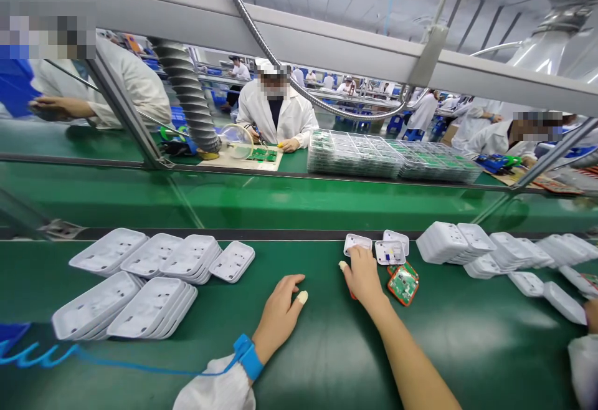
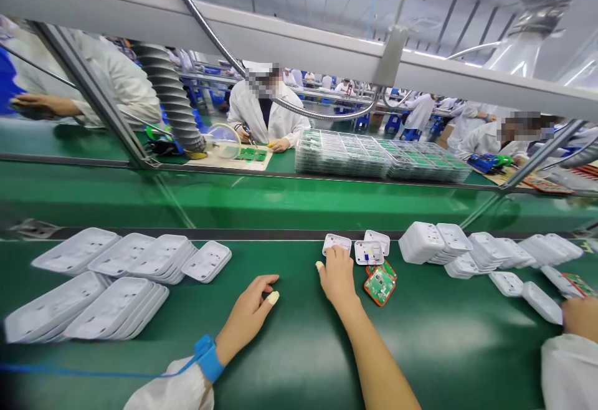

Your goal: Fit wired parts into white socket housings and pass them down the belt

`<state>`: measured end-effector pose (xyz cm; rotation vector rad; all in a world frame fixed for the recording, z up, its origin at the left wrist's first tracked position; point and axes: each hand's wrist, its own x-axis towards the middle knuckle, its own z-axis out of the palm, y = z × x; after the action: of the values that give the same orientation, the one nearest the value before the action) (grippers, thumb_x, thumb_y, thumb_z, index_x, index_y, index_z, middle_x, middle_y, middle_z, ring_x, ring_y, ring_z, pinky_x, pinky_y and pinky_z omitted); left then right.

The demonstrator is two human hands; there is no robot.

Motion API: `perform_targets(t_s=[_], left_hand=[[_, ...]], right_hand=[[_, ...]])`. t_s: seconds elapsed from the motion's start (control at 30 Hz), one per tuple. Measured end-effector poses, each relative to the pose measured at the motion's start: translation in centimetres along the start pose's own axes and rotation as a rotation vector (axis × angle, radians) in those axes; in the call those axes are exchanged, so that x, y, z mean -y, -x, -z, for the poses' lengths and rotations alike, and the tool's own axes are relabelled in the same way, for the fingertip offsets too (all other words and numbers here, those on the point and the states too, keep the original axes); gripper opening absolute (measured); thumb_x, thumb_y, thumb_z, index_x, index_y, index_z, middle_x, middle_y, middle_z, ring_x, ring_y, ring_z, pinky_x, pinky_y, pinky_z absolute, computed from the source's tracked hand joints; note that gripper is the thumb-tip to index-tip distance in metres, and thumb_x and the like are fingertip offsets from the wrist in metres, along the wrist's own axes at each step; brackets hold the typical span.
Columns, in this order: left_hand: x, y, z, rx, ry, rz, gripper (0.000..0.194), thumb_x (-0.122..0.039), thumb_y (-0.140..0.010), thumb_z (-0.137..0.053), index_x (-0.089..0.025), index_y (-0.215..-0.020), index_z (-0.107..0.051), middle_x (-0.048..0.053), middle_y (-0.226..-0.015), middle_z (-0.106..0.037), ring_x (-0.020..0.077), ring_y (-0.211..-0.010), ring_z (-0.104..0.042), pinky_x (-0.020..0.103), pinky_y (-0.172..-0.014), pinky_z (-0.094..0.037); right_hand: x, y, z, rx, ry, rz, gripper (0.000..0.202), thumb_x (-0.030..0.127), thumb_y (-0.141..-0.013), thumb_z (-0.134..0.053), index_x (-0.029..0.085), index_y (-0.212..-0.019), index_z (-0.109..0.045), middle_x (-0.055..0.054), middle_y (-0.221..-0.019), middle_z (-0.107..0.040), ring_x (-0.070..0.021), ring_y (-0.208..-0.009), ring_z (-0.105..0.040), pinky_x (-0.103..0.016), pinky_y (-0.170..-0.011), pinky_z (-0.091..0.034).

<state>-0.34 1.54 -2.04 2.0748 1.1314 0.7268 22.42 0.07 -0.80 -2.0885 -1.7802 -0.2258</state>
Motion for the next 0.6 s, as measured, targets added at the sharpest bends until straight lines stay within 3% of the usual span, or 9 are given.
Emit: perform_targets(t_s=[0.1, 0.27, 0.4, 0.6], left_hand=[[-0.1, 0.1, 0.0, 0.016, 0.017, 0.005, 0.032, -0.03, -0.085, -0.038, -0.019, -0.113, -0.049, 0.009, -0.113, -0.053, 0.0203, -0.093, -0.055, 0.037, -0.081, -0.047], [-0.2, 0.3, 0.0, 0.01, 0.027, 0.01, 0.031, -0.027, -0.084, -0.038, -0.019, -0.112, -0.05, 0.009, -0.113, -0.052, 0.0203, -0.094, -0.055, 0.037, -0.082, -0.047], [-0.3, 0.4, 0.0, -0.001, 0.032, 0.002, 0.031, -0.025, -0.084, -0.038, -0.02, -0.111, -0.05, 0.009, -0.113, -0.053, 0.0203, -0.093, -0.055, 0.037, -0.082, -0.047], [-0.6, 0.4, 0.1, -0.018, 0.034, -0.013, 0.03, -0.023, -0.083, -0.038, -0.02, -0.109, -0.051, 0.008, -0.111, -0.054, 0.0202, -0.093, -0.055, 0.037, -0.082, -0.047]], right_hand=[[-2.1, -0.6, 1.1, -0.064, -0.002, -0.032, 0.027, 0.023, -0.083, -0.044, 0.016, -0.107, -0.053, -0.01, -0.111, -0.054, -0.0228, -0.099, -0.045, -0.035, -0.085, -0.034], [-7.7, -0.9, 3.6, -0.153, 0.1, -0.339, 0.035, 0.023, -0.083, -0.039, 0.015, -0.115, -0.05, -0.013, -0.116, -0.052, -0.0254, -0.103, -0.046, -0.036, -0.084, -0.035], [-9.8, -0.6, 3.8, 0.025, 0.14, -0.56, 0.039, 0.027, -0.084, -0.036, 0.012, -0.118, -0.048, -0.016, -0.109, -0.055, -0.0271, -0.097, -0.052, -0.035, -0.076, -0.038], [-8.7, -0.7, 3.3, 0.183, 0.112, -0.498, 0.037, 0.026, -0.085, -0.035, 0.016, -0.118, -0.048, -0.013, -0.103, -0.061, -0.0244, -0.092, -0.059, -0.033, -0.074, -0.04]])
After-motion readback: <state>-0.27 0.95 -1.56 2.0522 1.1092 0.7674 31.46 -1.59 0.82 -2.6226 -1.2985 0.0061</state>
